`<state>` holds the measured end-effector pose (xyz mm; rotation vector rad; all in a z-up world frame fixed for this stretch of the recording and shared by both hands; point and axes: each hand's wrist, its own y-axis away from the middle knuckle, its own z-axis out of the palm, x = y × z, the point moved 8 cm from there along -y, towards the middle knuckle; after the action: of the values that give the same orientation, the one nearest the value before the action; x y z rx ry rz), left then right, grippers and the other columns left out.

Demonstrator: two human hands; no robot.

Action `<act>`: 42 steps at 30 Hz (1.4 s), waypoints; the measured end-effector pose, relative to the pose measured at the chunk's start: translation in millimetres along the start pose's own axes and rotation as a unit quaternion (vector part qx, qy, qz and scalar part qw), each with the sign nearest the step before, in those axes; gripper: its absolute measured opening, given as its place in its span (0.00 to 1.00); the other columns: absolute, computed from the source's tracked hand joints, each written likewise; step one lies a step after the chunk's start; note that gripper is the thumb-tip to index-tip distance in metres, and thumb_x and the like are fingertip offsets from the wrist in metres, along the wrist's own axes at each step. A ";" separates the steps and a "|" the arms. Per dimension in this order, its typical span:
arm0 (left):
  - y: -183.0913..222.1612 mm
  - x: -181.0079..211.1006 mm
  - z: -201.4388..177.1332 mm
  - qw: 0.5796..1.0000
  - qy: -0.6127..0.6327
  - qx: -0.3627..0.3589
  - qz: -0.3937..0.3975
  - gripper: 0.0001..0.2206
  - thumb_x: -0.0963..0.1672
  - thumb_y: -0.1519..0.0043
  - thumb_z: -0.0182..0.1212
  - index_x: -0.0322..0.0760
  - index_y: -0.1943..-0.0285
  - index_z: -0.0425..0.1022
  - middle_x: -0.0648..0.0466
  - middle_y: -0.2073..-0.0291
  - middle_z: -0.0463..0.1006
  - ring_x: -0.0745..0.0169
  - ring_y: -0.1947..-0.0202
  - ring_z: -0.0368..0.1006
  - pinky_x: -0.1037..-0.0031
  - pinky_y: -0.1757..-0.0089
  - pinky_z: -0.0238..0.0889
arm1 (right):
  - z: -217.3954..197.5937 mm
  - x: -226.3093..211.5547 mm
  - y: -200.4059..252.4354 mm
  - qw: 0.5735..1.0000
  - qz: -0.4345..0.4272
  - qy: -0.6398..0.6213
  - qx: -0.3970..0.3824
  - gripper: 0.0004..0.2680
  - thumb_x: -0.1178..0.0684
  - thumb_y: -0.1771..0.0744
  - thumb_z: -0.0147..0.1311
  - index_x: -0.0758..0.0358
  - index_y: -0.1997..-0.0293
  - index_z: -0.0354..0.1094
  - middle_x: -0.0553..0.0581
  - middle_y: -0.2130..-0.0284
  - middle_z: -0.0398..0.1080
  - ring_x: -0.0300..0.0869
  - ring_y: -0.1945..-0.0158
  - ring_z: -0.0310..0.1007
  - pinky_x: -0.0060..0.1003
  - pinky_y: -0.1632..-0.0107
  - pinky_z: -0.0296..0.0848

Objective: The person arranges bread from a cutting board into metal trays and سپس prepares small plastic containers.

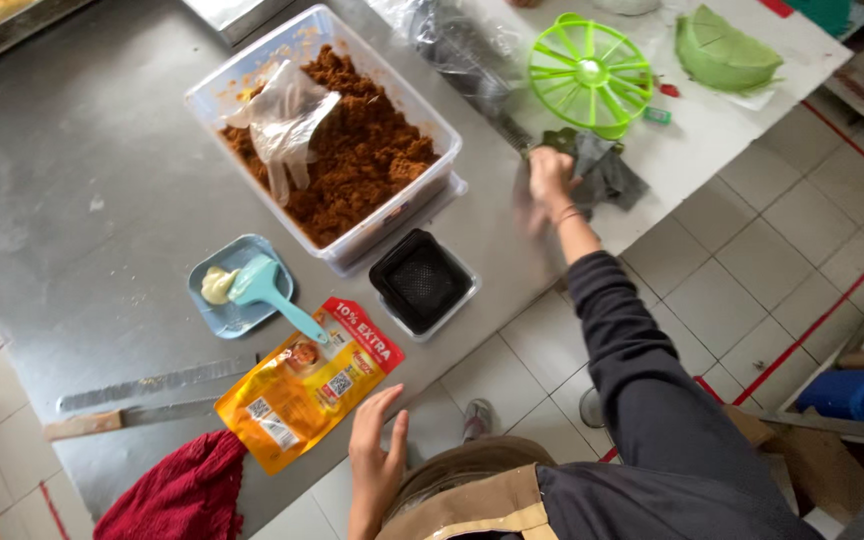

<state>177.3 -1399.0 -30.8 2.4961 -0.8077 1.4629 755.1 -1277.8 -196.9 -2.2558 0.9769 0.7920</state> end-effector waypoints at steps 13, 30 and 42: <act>12.1 0.1 -37.1 1.000 0.014 0.011 0.016 0.14 0.42 0.36 0.59 0.32 0.42 0.76 0.45 0.46 0.79 0.49 0.43 0.74 0.65 0.43 0.64 | -63.5 -4.2 -24.4 0.952 0.018 -0.267 -0.149 0.16 0.41 0.28 0.44 0.61 0.52 0.78 0.56 0.50 0.76 0.43 0.48 0.72 0.39 0.42 0.69; 33.9 10.9 3.7 0.987 0.129 -0.086 -0.035 0.17 0.43 0.35 0.58 0.35 0.38 0.74 0.47 0.41 0.78 0.55 0.38 0.73 0.65 0.41 0.64 | -233.3 -89.5 83.1 0.962 -0.117 -0.232 0.087 0.21 0.39 0.25 0.39 0.67 0.52 0.78 0.59 0.53 0.78 0.45 0.47 0.71 0.40 0.39 0.65; 34.2 -64.5 329.5 0.515 0.693 -0.255 -0.435 0.23 0.55 0.26 0.47 0.32 0.37 0.71 0.45 0.49 0.78 0.48 0.52 0.74 0.59 0.52 0.68 | -273.7 -84.1 429.2 0.926 -0.100 -0.317 -0.179 0.13 0.46 0.30 0.53 0.62 0.47 0.75 0.61 0.45 0.74 0.53 0.38 0.71 0.46 0.35 0.67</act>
<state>388.3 -1527.2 -260.9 0.4320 0.3340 1.6542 456.6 -1676.0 -60.8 -2.0957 0.3059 1.5709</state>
